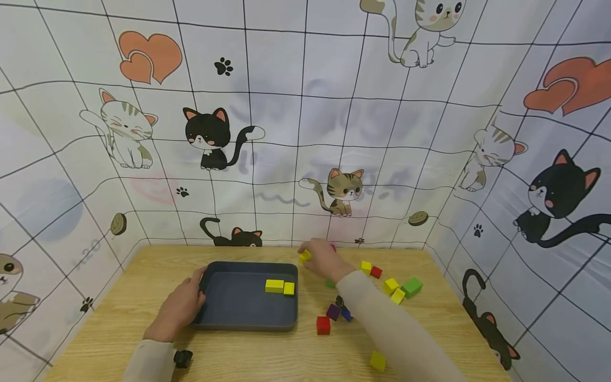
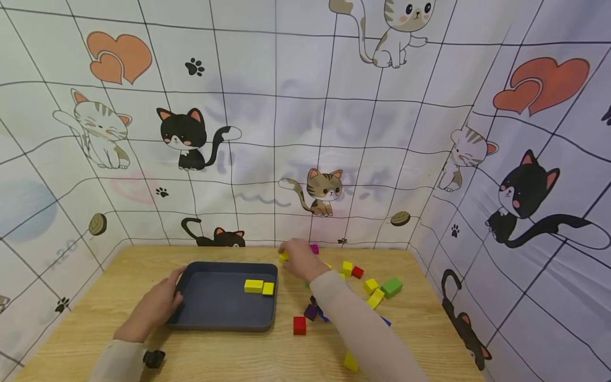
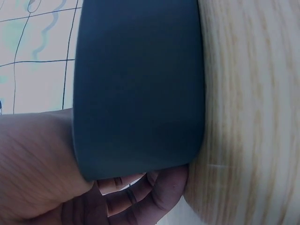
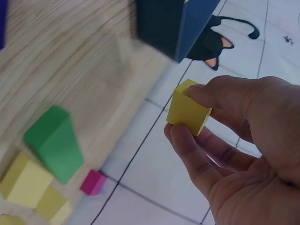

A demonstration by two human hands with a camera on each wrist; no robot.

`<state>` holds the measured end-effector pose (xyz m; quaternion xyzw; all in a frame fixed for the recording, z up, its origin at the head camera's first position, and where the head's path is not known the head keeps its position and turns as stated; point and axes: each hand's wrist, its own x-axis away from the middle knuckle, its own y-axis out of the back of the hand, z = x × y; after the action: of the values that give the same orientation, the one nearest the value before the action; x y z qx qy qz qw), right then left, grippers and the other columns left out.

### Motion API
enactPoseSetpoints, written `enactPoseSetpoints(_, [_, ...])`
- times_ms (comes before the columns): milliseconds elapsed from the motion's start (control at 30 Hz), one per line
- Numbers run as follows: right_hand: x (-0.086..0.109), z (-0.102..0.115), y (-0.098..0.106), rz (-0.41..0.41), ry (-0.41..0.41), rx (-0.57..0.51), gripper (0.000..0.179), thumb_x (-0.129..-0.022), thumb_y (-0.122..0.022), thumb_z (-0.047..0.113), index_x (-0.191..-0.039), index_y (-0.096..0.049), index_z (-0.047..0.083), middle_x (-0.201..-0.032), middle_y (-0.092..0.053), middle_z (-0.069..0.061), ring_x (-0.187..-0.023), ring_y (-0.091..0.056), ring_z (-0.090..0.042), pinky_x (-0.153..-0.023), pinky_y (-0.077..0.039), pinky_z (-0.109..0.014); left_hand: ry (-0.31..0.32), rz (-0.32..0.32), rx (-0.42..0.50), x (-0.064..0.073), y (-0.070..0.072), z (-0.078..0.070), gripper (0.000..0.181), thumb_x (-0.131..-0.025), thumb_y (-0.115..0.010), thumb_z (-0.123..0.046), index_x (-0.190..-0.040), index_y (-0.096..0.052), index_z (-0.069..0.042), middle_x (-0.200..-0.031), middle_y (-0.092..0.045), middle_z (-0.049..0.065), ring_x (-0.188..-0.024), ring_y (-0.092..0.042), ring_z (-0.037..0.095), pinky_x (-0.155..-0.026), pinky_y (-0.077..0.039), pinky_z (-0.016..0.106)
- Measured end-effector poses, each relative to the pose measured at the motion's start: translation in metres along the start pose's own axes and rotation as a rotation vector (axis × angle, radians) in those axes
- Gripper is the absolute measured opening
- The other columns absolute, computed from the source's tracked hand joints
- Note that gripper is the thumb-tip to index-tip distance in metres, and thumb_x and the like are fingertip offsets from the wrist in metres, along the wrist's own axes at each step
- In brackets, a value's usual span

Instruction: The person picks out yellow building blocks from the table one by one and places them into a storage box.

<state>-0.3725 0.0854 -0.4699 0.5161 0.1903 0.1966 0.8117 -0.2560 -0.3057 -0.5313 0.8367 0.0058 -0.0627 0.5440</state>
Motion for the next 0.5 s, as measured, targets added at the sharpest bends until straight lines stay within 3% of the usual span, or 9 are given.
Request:
enactPoseSetpoints(233, [-0.004,0.028,0.000,-0.003,0.016,0.028,0.032,-0.103,-0.086,0.007,-0.135,-0.085,0.008,-0.138,-0.082,-0.015,-0.131,-0.075,-0.035,-0.119,-0.062,-0.051,-0.006,-0.011,-0.010,0.000,0.000,0.000,0.069,-0.108,-0.064,-0.003,-0.172,-0.040,0.006,-0.115,-0.071,0.030,-0.074,-0.059,0.024,-0.065,-0.049,0.044])
enactPoseSetpoints(367, [-0.004,0.043,-0.001,0.008,-0.013,0.062,0.034,-0.103,-0.088,0.013,-0.137,-0.085,0.014,-0.140,-0.081,-0.011,-0.128,-0.075,-0.030,-0.111,-0.066,-0.046,-0.005,-0.010,-0.003,0.000,0.000,-0.001,0.069,-0.107,-0.063,-0.002,-0.172,-0.040,0.007,-0.113,-0.071,0.030,-0.074,-0.057,0.024,-0.065,-0.048,0.042])
enactPoseSetpoints(500, [-0.006,0.053,-0.005,0.015,0.008,0.088,0.035,-0.103,-0.088,0.015,-0.138,-0.085,0.014,-0.138,-0.082,-0.010,-0.122,-0.074,-0.027,-0.107,-0.067,-0.042,-0.007,-0.017,-0.006,0.000,0.000,-0.001,0.069,-0.107,-0.064,-0.002,-0.171,-0.041,0.007,-0.113,-0.072,0.029,-0.075,-0.059,0.024,-0.066,-0.050,0.044])
